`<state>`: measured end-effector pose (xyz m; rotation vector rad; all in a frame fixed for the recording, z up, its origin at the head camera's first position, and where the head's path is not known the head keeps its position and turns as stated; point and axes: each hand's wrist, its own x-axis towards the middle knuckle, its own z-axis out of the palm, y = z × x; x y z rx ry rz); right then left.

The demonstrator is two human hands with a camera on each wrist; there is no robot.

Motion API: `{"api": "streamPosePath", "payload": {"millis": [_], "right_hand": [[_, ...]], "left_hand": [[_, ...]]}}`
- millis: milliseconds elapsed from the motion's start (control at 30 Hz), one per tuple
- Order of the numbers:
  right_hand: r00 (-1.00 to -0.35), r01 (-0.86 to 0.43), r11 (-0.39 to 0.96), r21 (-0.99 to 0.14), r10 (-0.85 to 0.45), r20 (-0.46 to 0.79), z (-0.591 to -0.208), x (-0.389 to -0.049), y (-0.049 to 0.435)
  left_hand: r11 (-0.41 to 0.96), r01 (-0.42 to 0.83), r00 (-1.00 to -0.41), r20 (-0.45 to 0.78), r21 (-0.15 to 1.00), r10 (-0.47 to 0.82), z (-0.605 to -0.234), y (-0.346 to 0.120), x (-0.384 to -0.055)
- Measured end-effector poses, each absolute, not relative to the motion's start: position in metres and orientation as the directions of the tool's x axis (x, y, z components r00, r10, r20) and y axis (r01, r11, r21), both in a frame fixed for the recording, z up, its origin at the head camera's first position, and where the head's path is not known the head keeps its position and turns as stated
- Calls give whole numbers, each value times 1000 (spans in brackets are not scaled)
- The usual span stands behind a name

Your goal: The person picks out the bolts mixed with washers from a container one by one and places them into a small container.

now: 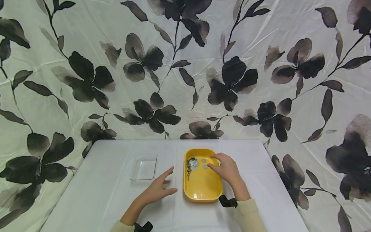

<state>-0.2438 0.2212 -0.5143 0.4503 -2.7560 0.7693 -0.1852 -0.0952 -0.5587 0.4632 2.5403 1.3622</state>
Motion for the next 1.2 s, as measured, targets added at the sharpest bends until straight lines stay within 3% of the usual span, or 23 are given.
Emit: {"api": "streamPosePath", "payload": {"millis": [400,833,1200], "right_hand": [[-952,-299,788,-539,-205,228,-527,-251,208],[-948,-316,749,-583,-219,232,-535,-262,197],[-978,-205,653,-729,-174,119,-547,-284,179]], "left_hand": [[274,26,-914,-88,961,395,-589,-76,-194],[196,25,-923,-52,980,380,-600,-57,-193],[-27,-181,-917,-159,983,365,-612,-48,-190]]}}
